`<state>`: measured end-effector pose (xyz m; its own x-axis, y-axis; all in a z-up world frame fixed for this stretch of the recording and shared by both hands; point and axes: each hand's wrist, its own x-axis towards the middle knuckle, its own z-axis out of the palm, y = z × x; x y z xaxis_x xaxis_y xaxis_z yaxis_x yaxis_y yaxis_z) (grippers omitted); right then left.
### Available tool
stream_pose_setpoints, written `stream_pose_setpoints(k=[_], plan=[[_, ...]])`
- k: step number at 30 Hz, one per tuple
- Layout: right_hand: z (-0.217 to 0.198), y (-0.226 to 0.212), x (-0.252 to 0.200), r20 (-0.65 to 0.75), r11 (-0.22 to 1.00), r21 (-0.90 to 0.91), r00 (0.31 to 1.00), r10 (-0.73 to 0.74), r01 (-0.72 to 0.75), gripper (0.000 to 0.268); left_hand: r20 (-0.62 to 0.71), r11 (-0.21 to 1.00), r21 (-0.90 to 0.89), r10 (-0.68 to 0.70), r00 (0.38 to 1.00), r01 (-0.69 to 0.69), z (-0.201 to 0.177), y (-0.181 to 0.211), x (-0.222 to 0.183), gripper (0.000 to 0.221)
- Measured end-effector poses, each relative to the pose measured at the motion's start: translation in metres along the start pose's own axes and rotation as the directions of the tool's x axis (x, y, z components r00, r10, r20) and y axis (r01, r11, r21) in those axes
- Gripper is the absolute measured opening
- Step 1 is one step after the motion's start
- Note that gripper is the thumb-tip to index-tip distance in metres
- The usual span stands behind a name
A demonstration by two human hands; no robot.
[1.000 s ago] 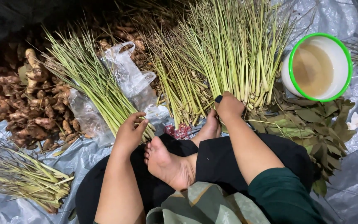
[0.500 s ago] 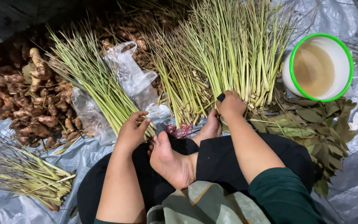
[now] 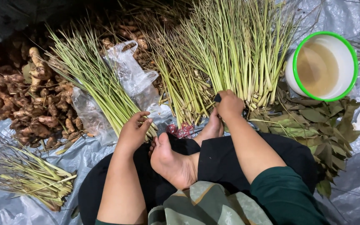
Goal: Stripping the outer layers or leaves from long grass stalks using a hand-held tool while sitting on the floor.
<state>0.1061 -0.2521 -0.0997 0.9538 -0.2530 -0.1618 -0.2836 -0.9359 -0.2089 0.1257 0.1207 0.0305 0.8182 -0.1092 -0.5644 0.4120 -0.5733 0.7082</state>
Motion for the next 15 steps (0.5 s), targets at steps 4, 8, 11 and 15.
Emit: stream_pose_setpoints(k=[4, 8, 11, 15], plan=[[-0.014, 0.012, 0.017, -0.051, 0.982, 0.033, 0.980, 0.190, -0.188, 0.043, -0.001, 1.000, -0.010, -0.002, 1.000, 0.002, 0.000, 0.005, -0.003, 0.036], [0.001, 0.029, 0.023, -0.028, 0.954, 0.047, 0.954, 0.298, -0.297, 0.035, -0.001, 1.000, -0.020, 0.008, 1.000, -0.008, -0.001, 0.008, -0.005, 0.036], [-0.001, 0.029, 0.024, -0.006, 0.948, 0.065, 0.950, 0.312, -0.311, 0.040, 0.000, 1.000, -0.019, 0.016, 1.000, -0.016, -0.001, 0.009, -0.005, 0.036], [-0.001, 0.035, 0.026, 0.038, 0.880, 0.242, 0.910, 0.413, -0.410, 0.042, 0.000, 0.999, -0.026, 0.025, 1.000, -0.025, -0.001, 0.008, -0.006, 0.037]])
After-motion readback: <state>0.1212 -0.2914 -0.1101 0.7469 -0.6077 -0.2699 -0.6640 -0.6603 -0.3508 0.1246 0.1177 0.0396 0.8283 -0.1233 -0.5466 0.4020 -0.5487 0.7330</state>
